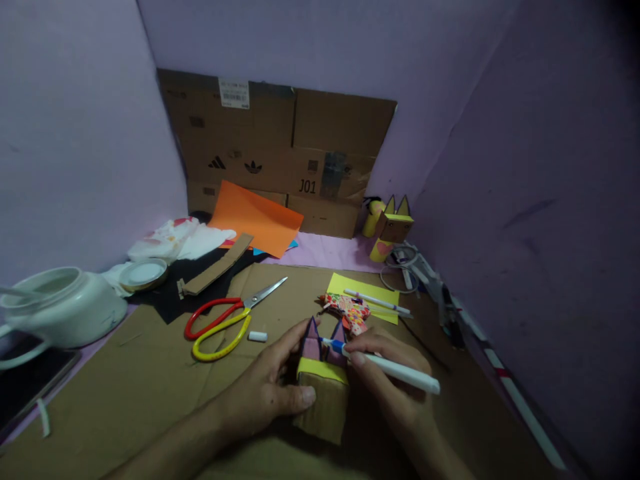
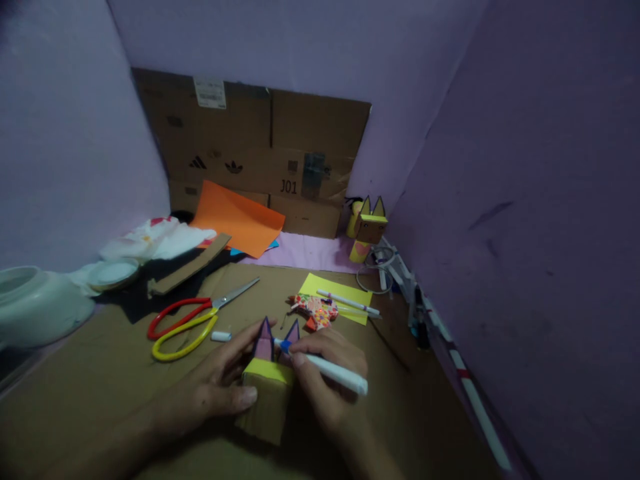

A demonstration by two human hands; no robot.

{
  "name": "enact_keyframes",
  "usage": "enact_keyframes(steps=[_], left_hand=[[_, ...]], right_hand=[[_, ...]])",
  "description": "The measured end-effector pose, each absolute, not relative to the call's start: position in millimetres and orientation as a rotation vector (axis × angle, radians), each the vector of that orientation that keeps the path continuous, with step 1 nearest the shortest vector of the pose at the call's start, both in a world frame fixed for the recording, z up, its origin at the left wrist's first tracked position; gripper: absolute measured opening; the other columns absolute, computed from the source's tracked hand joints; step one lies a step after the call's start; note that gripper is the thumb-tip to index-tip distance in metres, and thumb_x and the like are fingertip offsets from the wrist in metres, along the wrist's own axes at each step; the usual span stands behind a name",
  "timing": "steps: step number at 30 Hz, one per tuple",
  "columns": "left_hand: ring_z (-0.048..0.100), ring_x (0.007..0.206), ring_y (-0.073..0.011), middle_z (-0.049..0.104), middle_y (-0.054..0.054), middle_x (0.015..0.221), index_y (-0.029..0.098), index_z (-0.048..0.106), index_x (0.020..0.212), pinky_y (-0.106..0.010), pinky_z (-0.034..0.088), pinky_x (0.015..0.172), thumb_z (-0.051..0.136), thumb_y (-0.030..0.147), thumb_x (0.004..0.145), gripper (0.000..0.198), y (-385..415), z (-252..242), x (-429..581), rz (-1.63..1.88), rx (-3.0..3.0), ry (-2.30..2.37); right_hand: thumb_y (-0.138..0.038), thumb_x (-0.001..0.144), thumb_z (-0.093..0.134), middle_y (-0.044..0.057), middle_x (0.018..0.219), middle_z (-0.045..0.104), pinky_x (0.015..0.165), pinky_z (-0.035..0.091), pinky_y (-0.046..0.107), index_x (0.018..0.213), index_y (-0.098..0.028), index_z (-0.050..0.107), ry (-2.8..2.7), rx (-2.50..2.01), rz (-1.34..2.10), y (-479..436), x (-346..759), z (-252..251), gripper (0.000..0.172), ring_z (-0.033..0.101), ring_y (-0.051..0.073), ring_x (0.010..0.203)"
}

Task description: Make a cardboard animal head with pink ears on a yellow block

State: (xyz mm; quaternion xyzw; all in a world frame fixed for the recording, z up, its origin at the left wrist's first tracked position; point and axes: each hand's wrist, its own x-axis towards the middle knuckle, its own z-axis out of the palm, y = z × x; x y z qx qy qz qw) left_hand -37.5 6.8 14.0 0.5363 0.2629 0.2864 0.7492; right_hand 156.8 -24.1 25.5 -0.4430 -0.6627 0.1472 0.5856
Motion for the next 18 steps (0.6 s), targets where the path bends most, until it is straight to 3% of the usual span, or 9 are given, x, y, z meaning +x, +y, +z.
enact_keyframes(steps=[11, 18], left_hand=[[0.040, 0.134, -0.0304, 0.048, -0.011, 0.144, 0.021, 0.034, 0.145, -0.039, 0.032, 0.108, 0.074, 0.029, 0.074, 0.082, 7.3, 17.5, -37.4, 0.666, 1.216, 0.502], [0.042, 0.132, -0.0313, 0.049, -0.012, 0.143, 0.020, 0.030, 0.147, -0.041, 0.032, 0.107, 0.074, 0.029, 0.074, 0.085, 6.7, 15.3, -38.0, 0.648, 1.210, 0.537]], right_hand=[[-0.010, 0.077, 0.065, 0.000, 0.070, 0.074, 0.057, 0.052, 0.021, 0.082, -0.023, 0.074, -1.519, -1.007, 0.337, -24.2, 151.3, 26.0, 0.016, 0.068, 0.014, 0.063], [-0.011, 0.077, 0.064, 0.000, 0.066, 0.073, 0.054, 0.051, 0.023, 0.077, -0.022, 0.074, -1.529, -1.040, 0.317, -25.0, 151.9, 26.1, 0.015, 0.067, 0.015, 0.058]])
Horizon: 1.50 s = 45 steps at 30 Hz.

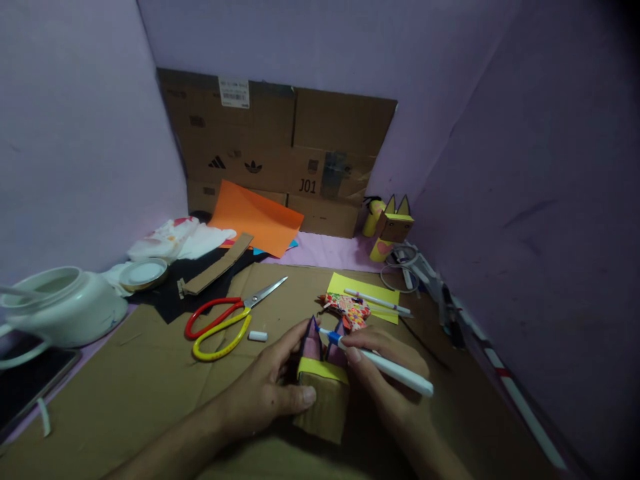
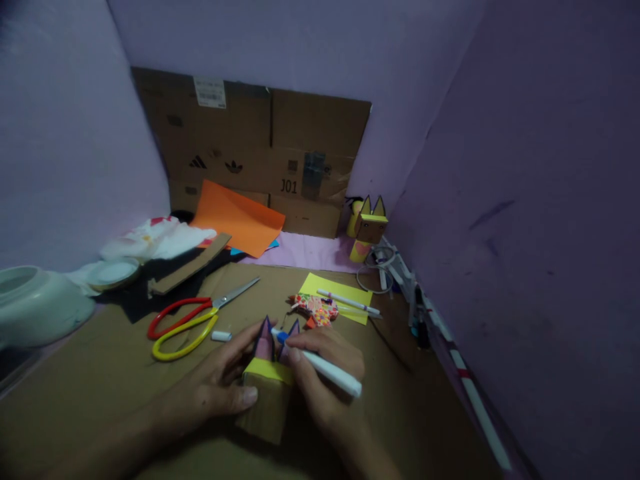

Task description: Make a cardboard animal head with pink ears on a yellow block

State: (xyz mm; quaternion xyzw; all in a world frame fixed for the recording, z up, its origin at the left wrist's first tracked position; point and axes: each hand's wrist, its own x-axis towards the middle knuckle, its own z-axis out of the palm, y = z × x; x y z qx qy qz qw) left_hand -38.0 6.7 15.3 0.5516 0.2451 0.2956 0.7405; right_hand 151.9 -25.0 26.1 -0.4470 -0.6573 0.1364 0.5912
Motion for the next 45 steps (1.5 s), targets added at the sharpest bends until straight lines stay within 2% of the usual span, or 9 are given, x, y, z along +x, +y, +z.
enact_keyframes(steps=[4, 10, 16, 19, 31, 38, 45], left_hand=[[0.040, 0.132, -0.0341, 0.048, -0.014, 0.143, 0.020, 0.031, 0.146, -0.044, 0.031, 0.108, 0.076, 0.031, 0.071, 0.089, 6.2, 14.1, -38.6, 0.650, 1.173, 0.556], [0.039, 0.132, -0.0366, 0.046, -0.015, 0.144, 0.020, 0.031, 0.146, -0.048, 0.030, 0.108, 0.075, 0.031, 0.073, 0.087, 7.4, 12.3, -37.9, 0.659, 1.197, 0.517], [0.041, 0.132, -0.0312, 0.048, -0.010, 0.144, 0.023, 0.034, 0.145, -0.042, 0.031, 0.108, 0.074, 0.028, 0.075, 0.081, 8.0, 14.1, -37.5, 0.674, 1.205, 0.488], [0.040, 0.133, -0.0311, 0.047, -0.009, 0.145, 0.024, 0.032, 0.147, -0.041, 0.031, 0.108, 0.074, 0.029, 0.076, 0.083, 8.1, 14.4, -37.4, 0.669, 1.197, 0.477], [0.040, 0.134, -0.0322, 0.048, -0.011, 0.144, 0.023, 0.034, 0.145, -0.043, 0.031, 0.109, 0.074, 0.029, 0.076, 0.081, 7.0, 14.2, -37.2, 0.681, 1.217, 0.481], [0.041, 0.132, -0.0322, 0.049, -0.012, 0.143, 0.021, 0.034, 0.145, -0.043, 0.031, 0.108, 0.074, 0.030, 0.075, 0.081, 8.5, 14.6, -36.9, 0.679, 1.222, 0.464], [0.039, 0.133, -0.0341, 0.048, -0.013, 0.143, 0.020, 0.032, 0.146, -0.044, 0.031, 0.108, 0.074, 0.030, 0.073, 0.084, 8.2, 13.7, -37.8, 0.658, 1.231, 0.535]], right_hand=[[-0.012, 0.075, 0.063, 0.001, 0.061, 0.072, 0.048, 0.048, 0.024, 0.073, -0.021, 0.073, -1.544, -1.053, 0.306, -26.8, 154.1, 27.8, 0.014, 0.065, 0.016, 0.053], [-0.009, 0.074, 0.061, 0.001, 0.058, 0.070, 0.048, 0.048, 0.025, 0.070, -0.021, 0.072, -1.582, -1.018, 0.290, -24.9, 154.1, 30.3, 0.016, 0.064, 0.016, 0.050], [-0.011, 0.077, 0.064, 0.002, 0.074, 0.076, 0.057, 0.055, 0.026, 0.086, -0.024, 0.075, -1.506, -1.011, 0.315, -24.3, 152.2, 27.2, 0.019, 0.070, 0.018, 0.064], [-0.013, 0.079, 0.064, 0.004, 0.080, 0.077, 0.061, 0.057, 0.028, 0.092, -0.024, 0.075, -1.510, -1.017, 0.316, -23.7, 151.0, 25.1, 0.020, 0.072, 0.019, 0.070], [-0.011, 0.078, 0.064, 0.005, 0.075, 0.077, 0.058, 0.058, 0.030, 0.087, -0.023, 0.075, -1.558, -1.000, 0.242, -23.3, 150.3, 26.5, 0.019, 0.073, 0.021, 0.065], [-0.008, 0.078, 0.064, 0.002, 0.074, 0.076, 0.059, 0.056, 0.026, 0.086, -0.023, 0.074, -1.590, -0.984, 0.278, -25.8, 152.5, 25.4, 0.020, 0.071, 0.017, 0.065], [-0.008, 0.078, 0.061, 0.002, 0.068, 0.073, 0.053, 0.052, 0.026, 0.083, -0.022, 0.073, -1.633, -1.002, 0.265, -27.7, 153.9, 28.3, 0.018, 0.068, 0.017, 0.058]])
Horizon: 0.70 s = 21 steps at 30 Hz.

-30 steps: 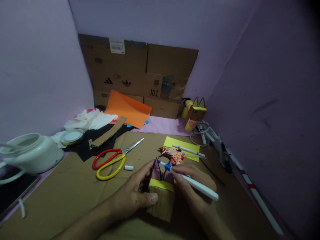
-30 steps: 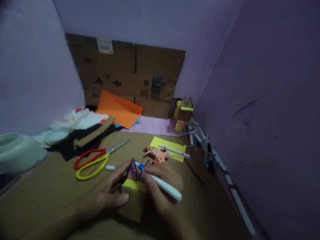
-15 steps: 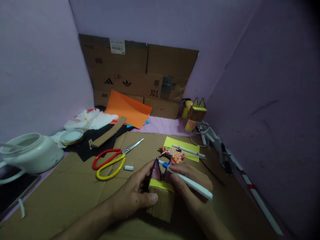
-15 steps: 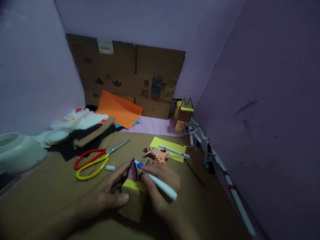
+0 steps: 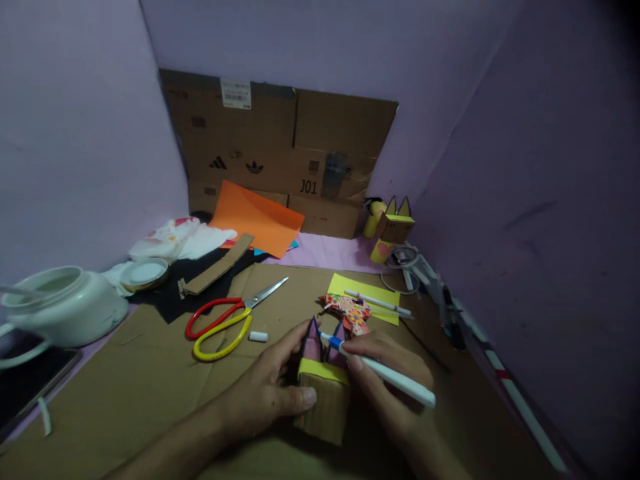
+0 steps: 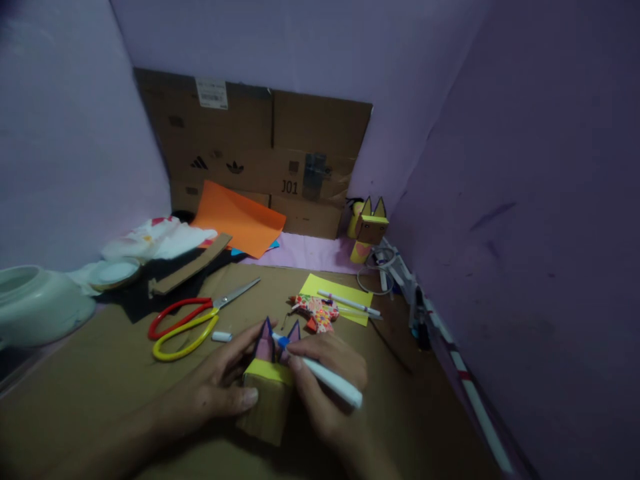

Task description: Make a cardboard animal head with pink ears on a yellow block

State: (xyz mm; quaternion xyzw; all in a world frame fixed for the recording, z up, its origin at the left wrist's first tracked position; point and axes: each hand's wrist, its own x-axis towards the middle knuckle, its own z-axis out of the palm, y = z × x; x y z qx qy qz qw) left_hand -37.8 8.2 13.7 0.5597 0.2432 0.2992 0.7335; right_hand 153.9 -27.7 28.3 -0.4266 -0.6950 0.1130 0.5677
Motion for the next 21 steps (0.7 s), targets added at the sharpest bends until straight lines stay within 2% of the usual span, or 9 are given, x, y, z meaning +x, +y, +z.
enact_keyframes(steps=[8, 12, 18, 21], left_hand=[[0.046, 0.127, -0.0324, 0.053, -0.013, 0.138, 0.019, 0.032, 0.145, -0.042, 0.035, 0.104, 0.074, 0.030, 0.074, 0.083, 9.2, 14.5, -37.6, 0.657, 1.234, 0.530], [0.047, 0.125, -0.0343, 0.055, -0.016, 0.135, 0.015, 0.030, 0.146, -0.043, 0.036, 0.102, 0.075, 0.031, 0.072, 0.088, 8.5, 16.7, -37.7, 0.661, 1.249, 0.561], [0.047, 0.124, -0.0342, 0.056, -0.014, 0.134, 0.018, 0.033, 0.145, -0.044, 0.034, 0.103, 0.074, 0.028, 0.072, 0.083, 6.2, 17.9, -38.2, 0.652, 1.222, 0.566], [0.046, 0.126, -0.0350, 0.052, -0.017, 0.138, 0.015, 0.028, 0.146, -0.045, 0.033, 0.104, 0.074, 0.028, 0.071, 0.089, 6.5, 16.9, -38.2, 0.650, 1.209, 0.573]], right_hand=[[-0.010, 0.077, 0.060, 0.001, 0.064, 0.071, 0.049, 0.050, 0.025, 0.079, -0.021, 0.072, -1.664, -1.032, 0.230, -29.3, 155.6, 27.5, 0.017, 0.066, 0.015, 0.054], [-0.010, 0.077, 0.060, 0.001, 0.063, 0.071, 0.051, 0.050, 0.025, 0.077, -0.021, 0.071, -1.633, -1.032, 0.238, -29.7, 157.3, 25.8, 0.016, 0.066, 0.015, 0.053], [-0.010, 0.077, 0.060, 0.001, 0.066, 0.072, 0.052, 0.051, 0.026, 0.080, -0.022, 0.071, -1.617, -1.021, 0.257, -29.8, 157.3, 26.6, 0.016, 0.067, 0.016, 0.056], [-0.010, 0.078, 0.061, 0.001, 0.066, 0.072, 0.053, 0.051, 0.025, 0.079, -0.021, 0.071, -1.643, -1.044, 0.247, -29.9, 156.6, 27.4, 0.016, 0.067, 0.016, 0.057]])
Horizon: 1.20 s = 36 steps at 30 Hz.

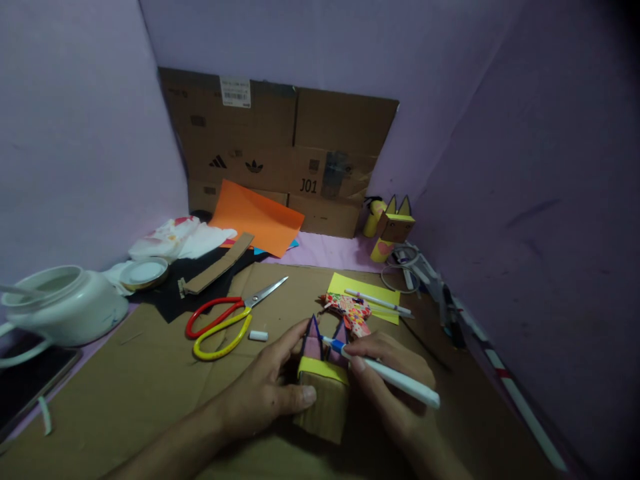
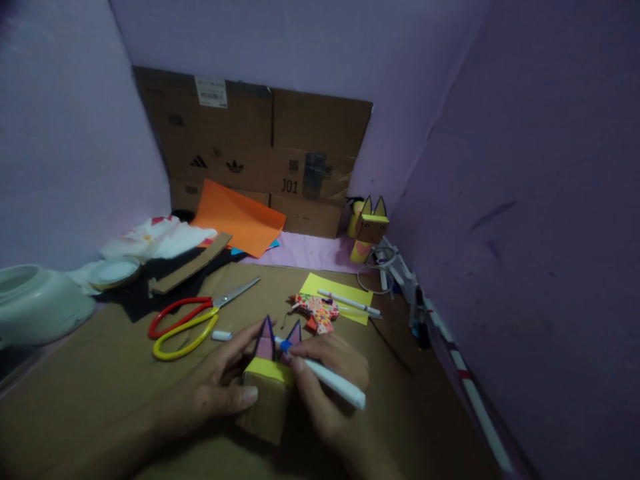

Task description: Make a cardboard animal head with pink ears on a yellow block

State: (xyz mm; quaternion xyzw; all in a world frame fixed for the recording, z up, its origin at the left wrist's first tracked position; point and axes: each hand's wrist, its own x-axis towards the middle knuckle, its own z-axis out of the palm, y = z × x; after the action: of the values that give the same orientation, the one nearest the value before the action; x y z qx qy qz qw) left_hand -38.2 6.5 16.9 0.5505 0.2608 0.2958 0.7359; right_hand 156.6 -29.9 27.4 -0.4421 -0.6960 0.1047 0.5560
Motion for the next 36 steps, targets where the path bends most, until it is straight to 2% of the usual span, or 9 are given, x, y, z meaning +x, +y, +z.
enact_keyframes(steps=[7, 14, 25, 36], left_hand=[[0.043, 0.128, -0.0362, 0.049, -0.022, 0.140, 0.008, 0.019, 0.148, -0.047, 0.031, 0.106, 0.073, 0.031, 0.070, 0.098, 6.8, 15.6, -38.9, 0.627, 1.238, 0.625], [0.048, 0.125, -0.0323, 0.055, -0.014, 0.135, 0.016, 0.029, 0.146, -0.042, 0.036, 0.104, 0.072, 0.028, 0.073, 0.085, 9.0, 14.2, -38.7, 0.657, 1.268, 0.574], [0.048, 0.125, -0.0333, 0.054, -0.014, 0.137, 0.018, 0.030, 0.146, -0.045, 0.035, 0.105, 0.073, 0.031, 0.074, 0.084, 10.6, 9.7, -39.3, 0.677, 1.289, 0.552], [0.051, 0.122, -0.0303, 0.057, -0.013, 0.135, 0.017, 0.032, 0.145, -0.041, 0.037, 0.103, 0.073, 0.028, 0.074, 0.083, 7.9, 9.1, -38.9, 0.697, 1.280, 0.524]], right_hand=[[-0.009, 0.076, 0.059, 0.000, 0.061, 0.070, 0.050, 0.049, 0.024, 0.075, -0.021, 0.070, -1.626, -1.016, 0.220, -29.2, 156.5, 27.8, 0.015, 0.065, 0.015, 0.053], [-0.011, 0.077, 0.060, 0.001, 0.063, 0.071, 0.051, 0.049, 0.024, 0.076, -0.020, 0.071, -1.620, -1.048, 0.225, -28.1, 155.5, 26.7, 0.014, 0.066, 0.015, 0.055], [-0.011, 0.079, 0.059, 0.000, 0.064, 0.070, 0.054, 0.048, 0.021, 0.076, -0.019, 0.069, -1.665, -1.058, 0.216, -29.1, 155.2, 25.0, 0.012, 0.065, 0.012, 0.057], [-0.020, 0.084, 0.059, -0.002, 0.064, 0.066, 0.052, 0.045, 0.024, 0.078, -0.023, 0.067, -1.579, -1.128, 0.264, -29.5, 153.4, 16.1, 0.011, 0.060, 0.014, 0.053]])
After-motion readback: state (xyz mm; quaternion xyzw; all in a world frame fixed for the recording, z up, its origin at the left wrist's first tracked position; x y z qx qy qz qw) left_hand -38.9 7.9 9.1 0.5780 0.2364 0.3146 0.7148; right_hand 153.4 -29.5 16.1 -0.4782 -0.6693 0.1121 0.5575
